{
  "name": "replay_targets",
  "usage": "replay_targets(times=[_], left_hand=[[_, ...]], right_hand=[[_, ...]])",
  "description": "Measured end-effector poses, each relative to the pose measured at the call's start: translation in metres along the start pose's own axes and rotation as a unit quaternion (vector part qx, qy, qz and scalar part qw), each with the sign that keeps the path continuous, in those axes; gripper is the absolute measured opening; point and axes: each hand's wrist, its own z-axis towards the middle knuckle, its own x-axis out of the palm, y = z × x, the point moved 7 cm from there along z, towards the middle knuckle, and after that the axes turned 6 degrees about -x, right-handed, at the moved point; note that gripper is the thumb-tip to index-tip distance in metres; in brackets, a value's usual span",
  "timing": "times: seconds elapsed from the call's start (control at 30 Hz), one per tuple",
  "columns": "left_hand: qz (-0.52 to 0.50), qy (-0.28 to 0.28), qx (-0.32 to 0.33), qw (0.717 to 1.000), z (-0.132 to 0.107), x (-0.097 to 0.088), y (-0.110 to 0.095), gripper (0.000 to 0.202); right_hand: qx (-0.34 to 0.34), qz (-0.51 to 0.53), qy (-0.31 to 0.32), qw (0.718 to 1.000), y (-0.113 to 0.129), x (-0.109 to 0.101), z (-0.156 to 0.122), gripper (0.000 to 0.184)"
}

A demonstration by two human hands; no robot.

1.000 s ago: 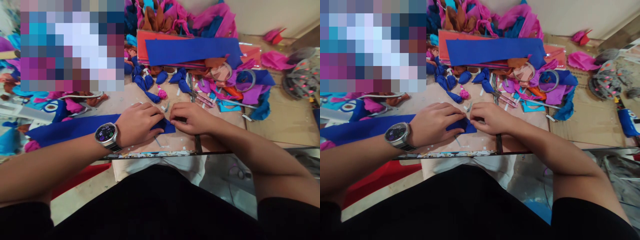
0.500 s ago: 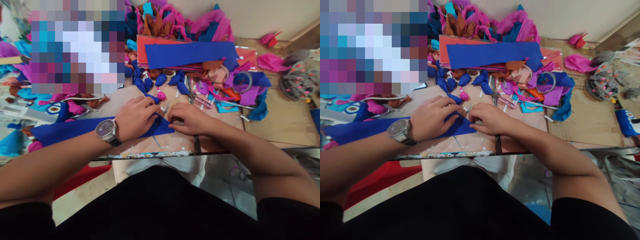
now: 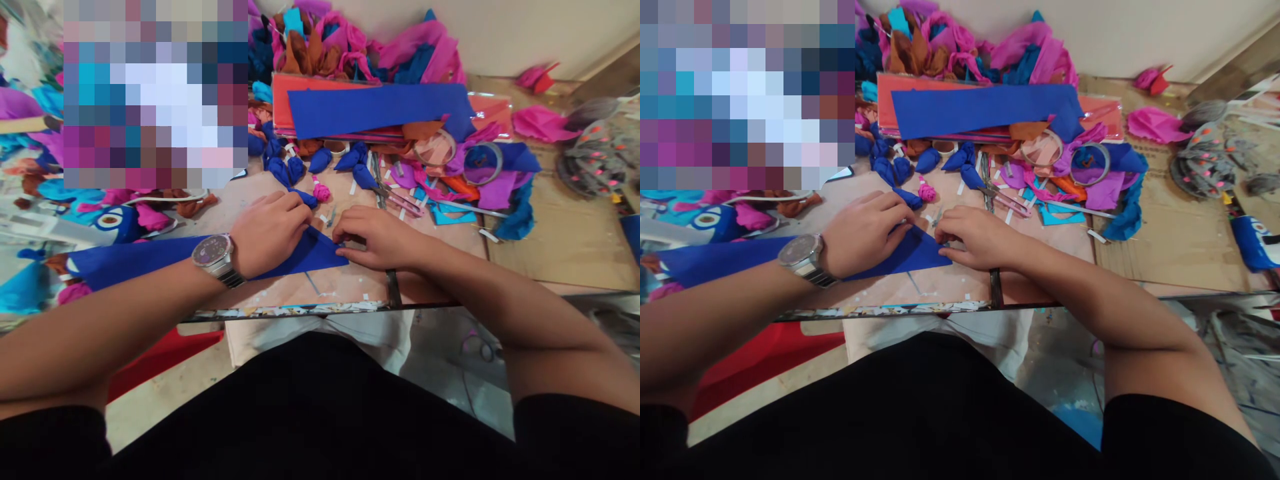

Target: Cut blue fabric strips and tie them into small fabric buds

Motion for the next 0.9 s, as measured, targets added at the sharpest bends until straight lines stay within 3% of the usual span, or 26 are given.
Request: replay_targets(times=[0.4, 0.6, 0.9], left_hand=[[0.025, -0.004, 0.008, 1.000, -0.002, 0.005, -0.001, 0.025], [0.011, -0.019, 0.006, 1.000, -0.004, 0.005, 0.001, 0.023], [-0.047, -0.028, -0.039, 0.998, -0.001, -0.008, 0.001, 0.032]], right_hand=[[-0.003, 0.010, -0.005, 1.000, -0.001, 0.001, 0.001, 0.010], [0.033, 0.023, -0.013, 0.999, -0.004, 0.000, 0.000, 0.016], [0.016, 0.027, -0.021, 0.999, -0.001, 0.000, 0.001, 0.022]])
